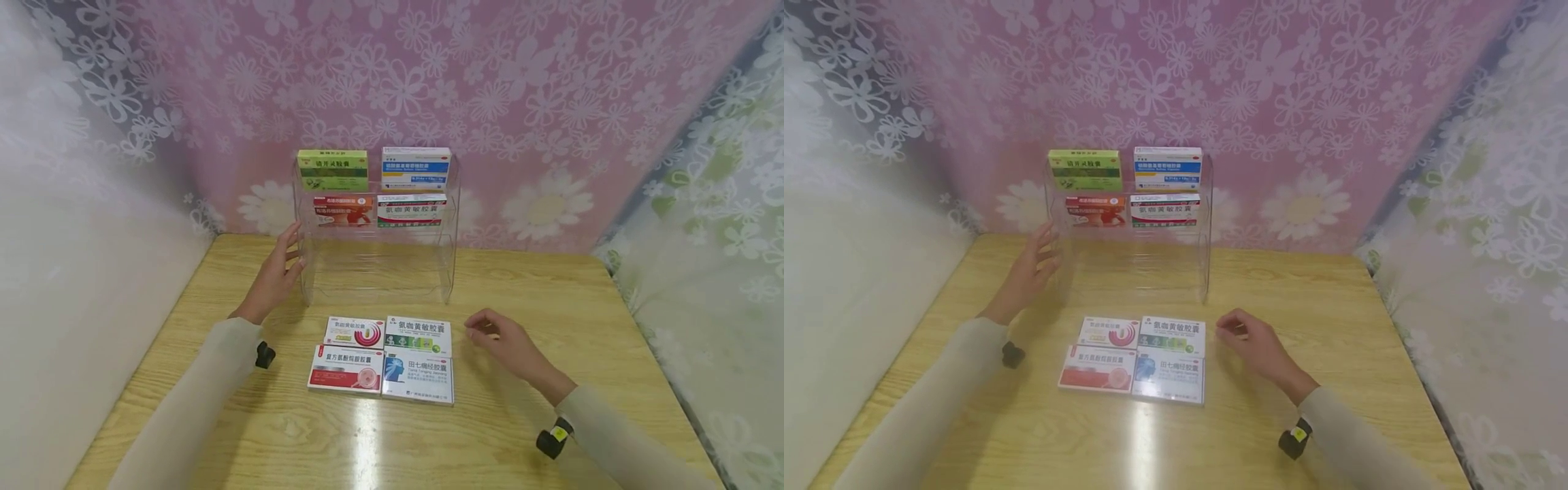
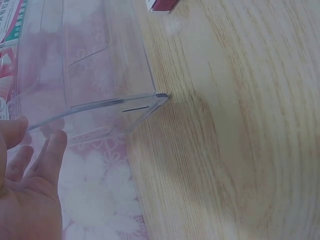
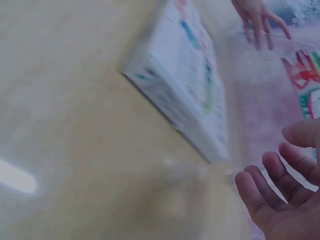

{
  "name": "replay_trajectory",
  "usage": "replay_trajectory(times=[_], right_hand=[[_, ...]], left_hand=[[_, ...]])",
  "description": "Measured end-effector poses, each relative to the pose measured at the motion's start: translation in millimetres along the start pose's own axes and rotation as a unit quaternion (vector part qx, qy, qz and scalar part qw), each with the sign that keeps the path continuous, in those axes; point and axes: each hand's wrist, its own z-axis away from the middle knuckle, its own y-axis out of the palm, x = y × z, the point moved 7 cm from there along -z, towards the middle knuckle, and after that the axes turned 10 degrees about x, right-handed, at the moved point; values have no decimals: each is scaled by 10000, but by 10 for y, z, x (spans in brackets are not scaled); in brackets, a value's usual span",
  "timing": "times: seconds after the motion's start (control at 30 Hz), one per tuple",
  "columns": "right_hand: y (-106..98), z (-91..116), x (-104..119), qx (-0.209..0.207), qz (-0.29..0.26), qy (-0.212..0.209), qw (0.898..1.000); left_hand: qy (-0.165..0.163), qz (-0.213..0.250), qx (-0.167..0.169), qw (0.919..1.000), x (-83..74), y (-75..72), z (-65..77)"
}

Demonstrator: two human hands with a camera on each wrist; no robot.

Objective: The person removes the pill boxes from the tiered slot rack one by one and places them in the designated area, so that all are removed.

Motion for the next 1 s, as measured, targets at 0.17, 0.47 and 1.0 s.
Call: replay_trajectory(times=[0.17,0.47,1.0], right_hand=[[-442,-281,307,-294,245,-474,9981],[-979,-843,1031,-742,1253,-1370,9798],[-867,-1529,1513,-846,3238,-1417,9316]], left_hand=[[-50,-59,-12,10000,10,-5,-1],[35,45,7,10000,10,8,-11],[19,86,-23,10000,1,9,5]])
